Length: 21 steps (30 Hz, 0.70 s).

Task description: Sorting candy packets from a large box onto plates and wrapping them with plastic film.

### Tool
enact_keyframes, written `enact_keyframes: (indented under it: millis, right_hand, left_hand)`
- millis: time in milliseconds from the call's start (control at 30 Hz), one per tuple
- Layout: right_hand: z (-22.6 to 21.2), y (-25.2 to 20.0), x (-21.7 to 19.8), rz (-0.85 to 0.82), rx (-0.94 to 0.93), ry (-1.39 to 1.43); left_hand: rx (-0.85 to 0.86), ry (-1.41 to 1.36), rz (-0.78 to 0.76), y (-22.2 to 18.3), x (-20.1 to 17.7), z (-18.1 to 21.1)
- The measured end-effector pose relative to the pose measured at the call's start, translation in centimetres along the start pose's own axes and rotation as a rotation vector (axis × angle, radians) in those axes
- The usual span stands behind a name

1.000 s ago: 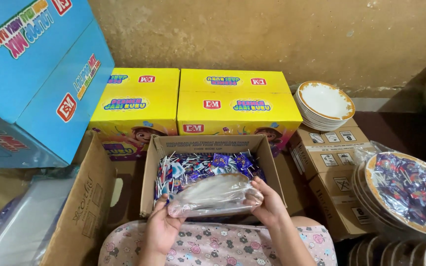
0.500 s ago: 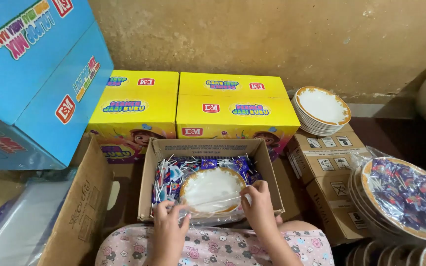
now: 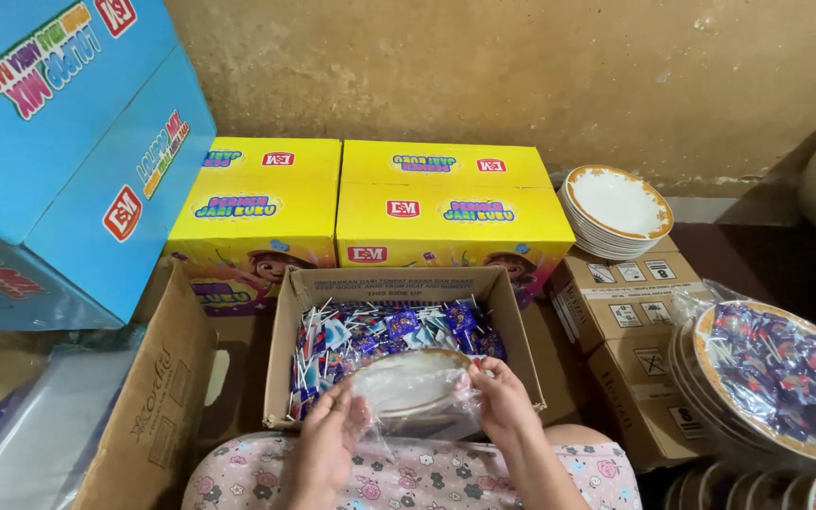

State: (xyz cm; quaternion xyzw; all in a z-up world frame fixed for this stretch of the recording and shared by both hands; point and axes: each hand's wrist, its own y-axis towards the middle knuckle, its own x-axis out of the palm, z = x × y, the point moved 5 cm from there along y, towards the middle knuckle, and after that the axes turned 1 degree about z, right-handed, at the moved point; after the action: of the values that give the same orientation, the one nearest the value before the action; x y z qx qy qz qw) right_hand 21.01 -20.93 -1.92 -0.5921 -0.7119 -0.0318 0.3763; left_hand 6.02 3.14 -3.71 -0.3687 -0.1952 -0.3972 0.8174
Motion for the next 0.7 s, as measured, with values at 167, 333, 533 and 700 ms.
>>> enact_keyframes:
  millis: [167, 333, 533, 700]
  right_hand:
    - [0.1, -0.5, -0.1, 0.147, 0.088, 0.120]
    - [-0.7, -1.5, 1.5, -0.177, 0.100, 0.349]
    - [-0.8, -1.3, 1.5, -0.343, 0.067, 0.102]
    - [-2.0, -2.5, 2.4, -0.352, -0.067, -0.145]
  left_hand:
    - [-0.143, -0.426, -0.117, 2.8, -1.7, -1.7]
    - [-0.043, -0.394, -0.311, -0.2, 1.2, 1.7]
    - [0.345, 1.164, -0.099, -1.6, 2.1, 2.7]
    - [0.484, 1.475, 0.113, -3.6, 2.7, 3.7]
